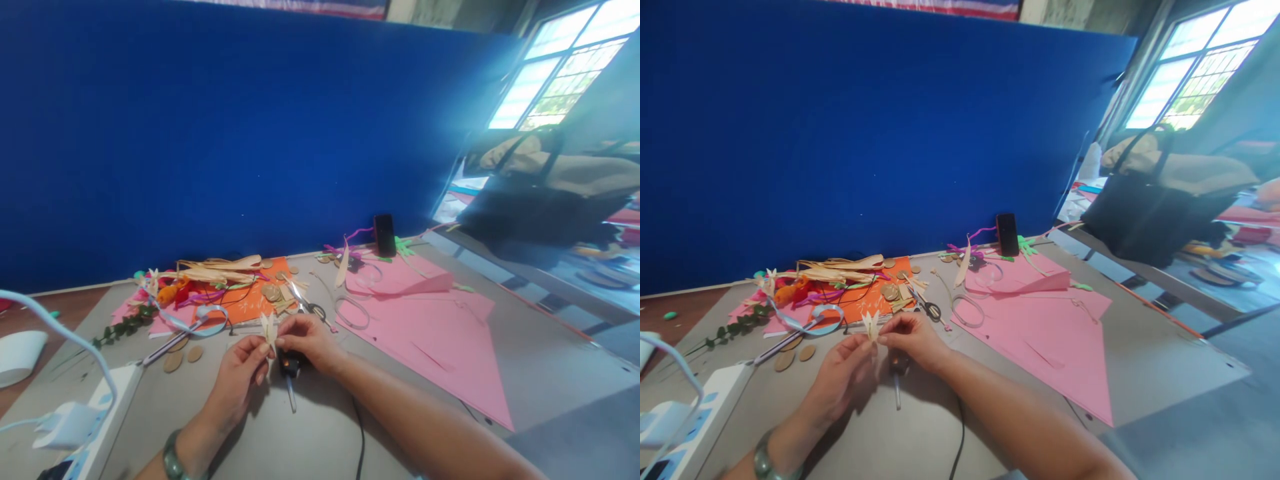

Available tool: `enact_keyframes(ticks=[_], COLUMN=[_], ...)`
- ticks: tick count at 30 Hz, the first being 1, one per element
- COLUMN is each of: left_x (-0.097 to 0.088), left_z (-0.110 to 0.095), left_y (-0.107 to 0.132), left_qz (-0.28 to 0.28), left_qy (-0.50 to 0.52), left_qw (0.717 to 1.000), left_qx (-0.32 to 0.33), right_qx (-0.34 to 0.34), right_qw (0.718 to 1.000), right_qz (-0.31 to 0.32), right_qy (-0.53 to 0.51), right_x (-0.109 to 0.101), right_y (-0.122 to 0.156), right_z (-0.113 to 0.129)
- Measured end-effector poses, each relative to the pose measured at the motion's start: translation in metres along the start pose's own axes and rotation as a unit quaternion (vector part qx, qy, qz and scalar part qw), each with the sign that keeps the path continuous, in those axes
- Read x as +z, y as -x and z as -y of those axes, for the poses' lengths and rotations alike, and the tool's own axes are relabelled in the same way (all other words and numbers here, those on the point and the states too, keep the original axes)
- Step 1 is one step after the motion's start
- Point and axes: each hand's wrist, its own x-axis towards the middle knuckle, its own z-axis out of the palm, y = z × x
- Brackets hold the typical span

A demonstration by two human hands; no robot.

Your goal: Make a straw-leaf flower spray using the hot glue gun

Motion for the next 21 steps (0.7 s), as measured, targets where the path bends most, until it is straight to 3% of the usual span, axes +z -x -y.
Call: enact_keyframes(ticks=[11,21], left_x=[0.003,0.005], left_z=[0.0,-0.001], left_y=[0.004,0.01], left_qz=[-0.035,-0.07], left_qy=[-0.054,-0.147], left_qw=[0.996,0.978], left_qx=[0.057,0.128], right_qx=[-0.048,0.029], right_qw=[0.994,0.995], right_qz=[0.011,-0.043], right_qy=[0.103,0.087], right_x=[0.004,0.017], right_y=[0.009,0.017], right_z=[0.004,0.01])
